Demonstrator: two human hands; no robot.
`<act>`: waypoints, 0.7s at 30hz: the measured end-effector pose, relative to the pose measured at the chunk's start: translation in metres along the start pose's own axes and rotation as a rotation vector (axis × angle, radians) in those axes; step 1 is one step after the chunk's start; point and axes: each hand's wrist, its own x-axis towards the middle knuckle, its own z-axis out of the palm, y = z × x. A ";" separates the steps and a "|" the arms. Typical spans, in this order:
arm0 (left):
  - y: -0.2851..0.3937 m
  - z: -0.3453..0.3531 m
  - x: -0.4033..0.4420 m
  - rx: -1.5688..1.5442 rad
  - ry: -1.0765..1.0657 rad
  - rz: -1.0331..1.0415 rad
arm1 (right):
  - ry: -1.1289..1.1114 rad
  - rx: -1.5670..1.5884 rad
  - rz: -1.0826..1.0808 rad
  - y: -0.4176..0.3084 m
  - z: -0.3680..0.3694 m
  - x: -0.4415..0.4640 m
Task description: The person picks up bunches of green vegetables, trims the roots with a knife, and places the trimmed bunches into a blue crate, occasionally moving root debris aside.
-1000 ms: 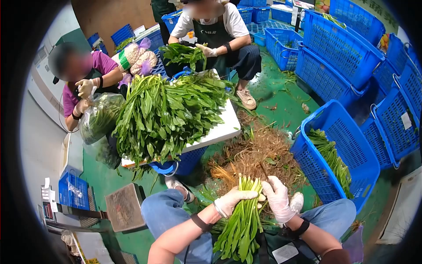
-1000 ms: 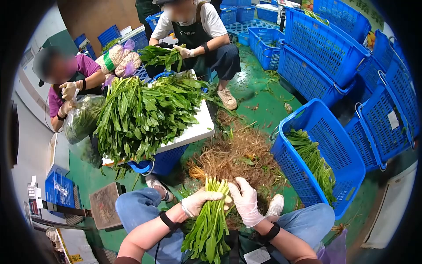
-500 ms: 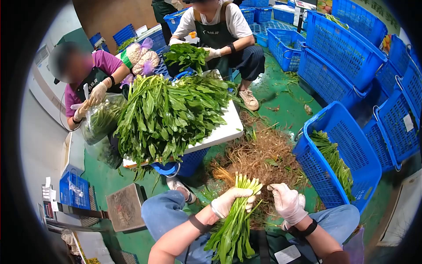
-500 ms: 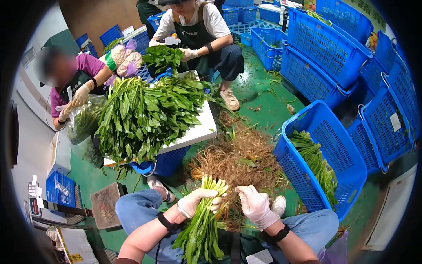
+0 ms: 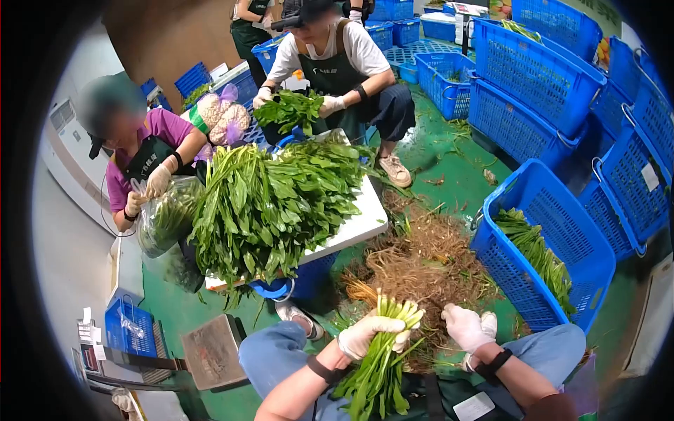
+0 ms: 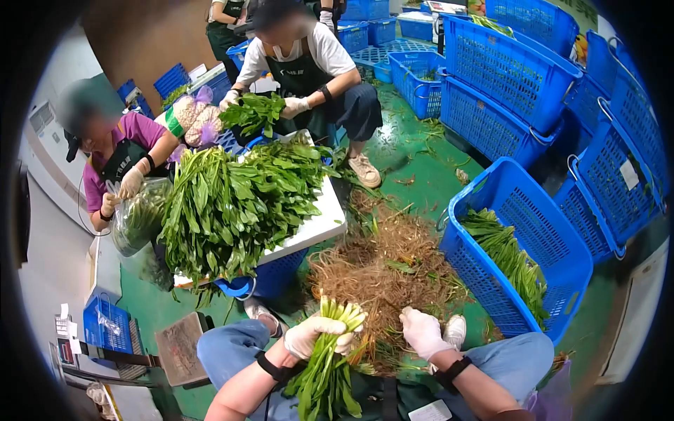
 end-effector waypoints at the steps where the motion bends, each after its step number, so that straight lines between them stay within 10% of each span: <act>1: 0.002 -0.003 -0.002 0.016 0.039 0.021 | 0.147 0.043 -0.055 -0.008 -0.008 -0.001; 9: -0.015 -0.003 0.008 0.004 0.114 -0.144 | 0.171 0.949 -0.176 -0.084 -0.073 -0.019; 21: -0.024 -0.002 0.014 0.030 0.097 -0.178 | 0.374 0.973 0.029 -0.095 -0.051 -0.010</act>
